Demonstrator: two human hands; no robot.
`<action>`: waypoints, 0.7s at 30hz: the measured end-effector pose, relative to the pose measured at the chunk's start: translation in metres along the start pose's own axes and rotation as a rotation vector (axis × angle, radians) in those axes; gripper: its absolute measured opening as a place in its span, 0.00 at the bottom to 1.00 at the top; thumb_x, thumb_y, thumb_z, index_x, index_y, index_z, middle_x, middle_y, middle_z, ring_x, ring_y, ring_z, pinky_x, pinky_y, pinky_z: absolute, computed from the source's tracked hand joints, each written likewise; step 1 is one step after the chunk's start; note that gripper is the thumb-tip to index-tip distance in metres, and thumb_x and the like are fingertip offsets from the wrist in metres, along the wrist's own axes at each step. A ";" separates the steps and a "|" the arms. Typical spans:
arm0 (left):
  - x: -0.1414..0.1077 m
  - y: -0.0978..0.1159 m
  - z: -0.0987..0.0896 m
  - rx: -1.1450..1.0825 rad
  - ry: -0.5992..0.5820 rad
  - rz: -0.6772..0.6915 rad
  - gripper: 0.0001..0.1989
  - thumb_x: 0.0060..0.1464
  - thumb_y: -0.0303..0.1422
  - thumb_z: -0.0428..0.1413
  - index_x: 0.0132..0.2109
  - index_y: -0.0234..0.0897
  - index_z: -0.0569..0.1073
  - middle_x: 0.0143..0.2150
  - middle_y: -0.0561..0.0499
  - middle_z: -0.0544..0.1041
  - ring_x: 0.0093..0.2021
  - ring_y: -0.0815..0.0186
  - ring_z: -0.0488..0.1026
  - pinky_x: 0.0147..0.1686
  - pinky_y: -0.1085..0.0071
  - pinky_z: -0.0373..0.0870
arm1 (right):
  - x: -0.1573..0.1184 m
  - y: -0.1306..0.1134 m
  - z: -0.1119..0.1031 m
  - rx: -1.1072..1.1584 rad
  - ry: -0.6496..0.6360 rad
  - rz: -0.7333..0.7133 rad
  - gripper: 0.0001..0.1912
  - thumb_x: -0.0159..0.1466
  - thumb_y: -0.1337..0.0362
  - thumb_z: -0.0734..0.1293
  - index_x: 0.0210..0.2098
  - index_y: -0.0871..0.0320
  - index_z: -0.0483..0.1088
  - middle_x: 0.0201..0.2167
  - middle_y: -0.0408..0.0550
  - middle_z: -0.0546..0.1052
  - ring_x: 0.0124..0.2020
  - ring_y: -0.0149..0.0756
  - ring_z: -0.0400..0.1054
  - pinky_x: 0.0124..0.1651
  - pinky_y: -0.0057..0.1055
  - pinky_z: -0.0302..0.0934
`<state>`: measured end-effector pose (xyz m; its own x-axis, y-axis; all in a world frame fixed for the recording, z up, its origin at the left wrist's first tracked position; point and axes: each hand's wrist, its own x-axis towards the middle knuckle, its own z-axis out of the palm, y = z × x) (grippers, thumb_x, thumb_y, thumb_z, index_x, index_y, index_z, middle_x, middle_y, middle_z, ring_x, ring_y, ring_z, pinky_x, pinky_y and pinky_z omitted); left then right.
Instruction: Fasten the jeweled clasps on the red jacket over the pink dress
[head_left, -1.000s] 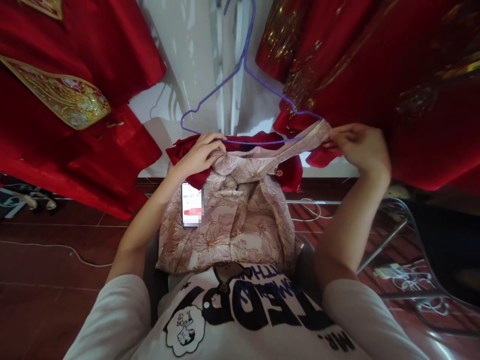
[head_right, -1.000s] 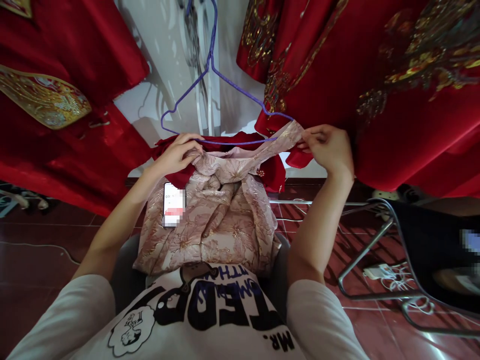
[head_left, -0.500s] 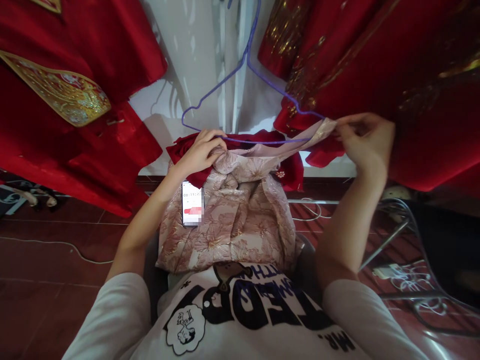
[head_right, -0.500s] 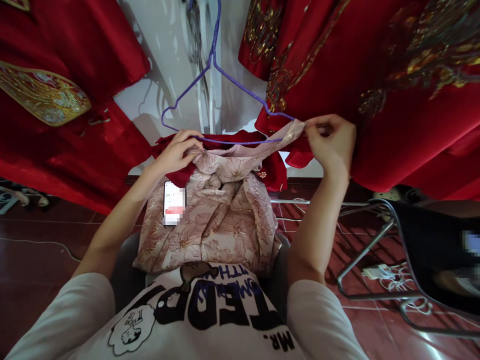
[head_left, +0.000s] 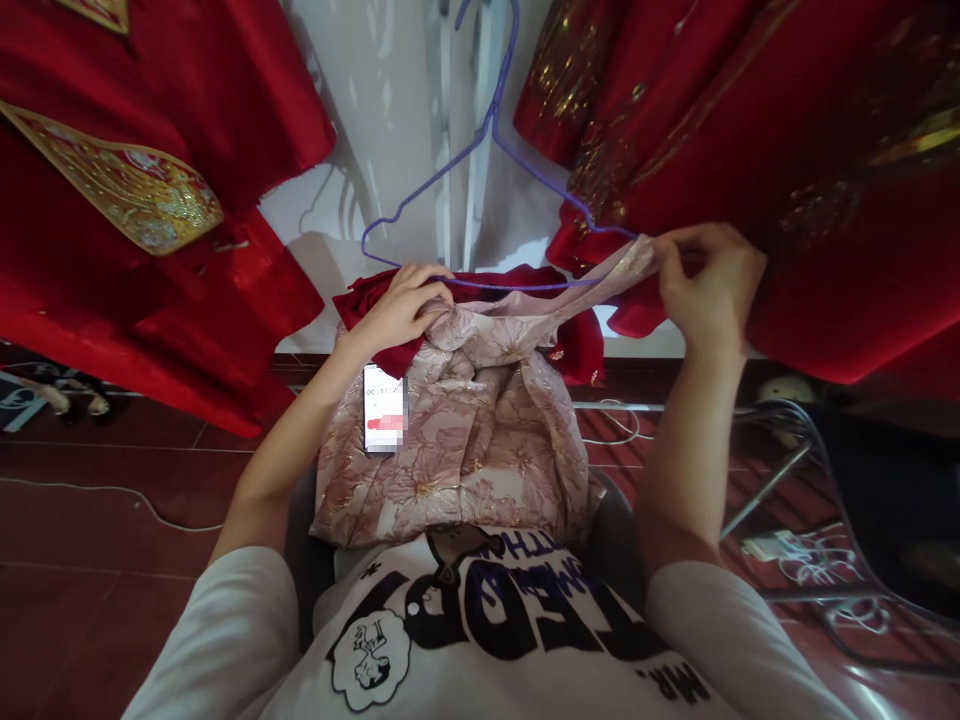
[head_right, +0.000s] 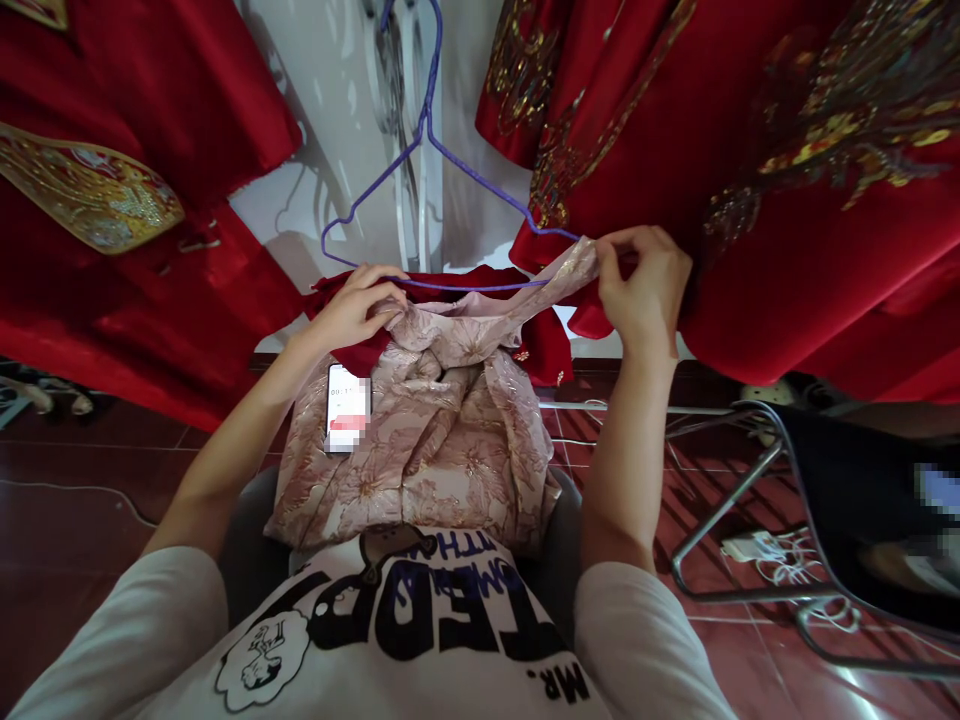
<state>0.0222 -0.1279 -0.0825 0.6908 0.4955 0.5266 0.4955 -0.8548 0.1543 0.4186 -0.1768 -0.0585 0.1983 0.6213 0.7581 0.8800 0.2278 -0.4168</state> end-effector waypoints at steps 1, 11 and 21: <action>0.000 0.000 0.000 -0.006 -0.004 -0.003 0.05 0.67 0.28 0.54 0.45 0.41 0.75 0.63 0.45 0.73 0.62 0.54 0.72 0.70 0.48 0.61 | 0.002 0.003 0.004 -0.022 0.013 -0.021 0.05 0.66 0.72 0.70 0.40 0.60 0.79 0.39 0.53 0.82 0.40 0.45 0.80 0.48 0.45 0.76; 0.004 0.005 0.005 -0.040 -0.013 -0.045 0.06 0.65 0.26 0.55 0.45 0.41 0.74 0.63 0.45 0.73 0.63 0.53 0.72 0.72 0.44 0.57 | 0.024 -0.031 0.047 0.120 -0.016 -0.178 0.05 0.72 0.63 0.62 0.42 0.54 0.70 0.45 0.54 0.79 0.51 0.48 0.74 0.58 0.51 0.67; -0.003 -0.068 -0.025 -0.158 0.600 -0.649 0.13 0.54 0.27 0.63 0.45 0.43 0.71 0.46 0.47 0.75 0.52 0.54 0.75 0.52 0.57 0.76 | 0.017 -0.021 0.061 0.277 -0.135 -0.027 0.09 0.74 0.53 0.63 0.40 0.50 0.65 0.44 0.51 0.78 0.51 0.50 0.72 0.63 0.58 0.60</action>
<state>-0.0270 -0.0749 -0.0732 -0.1133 0.7625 0.6370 0.5834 -0.4679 0.6638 0.3774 -0.1254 -0.0671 0.1012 0.7021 0.7048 0.7295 0.4294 -0.5324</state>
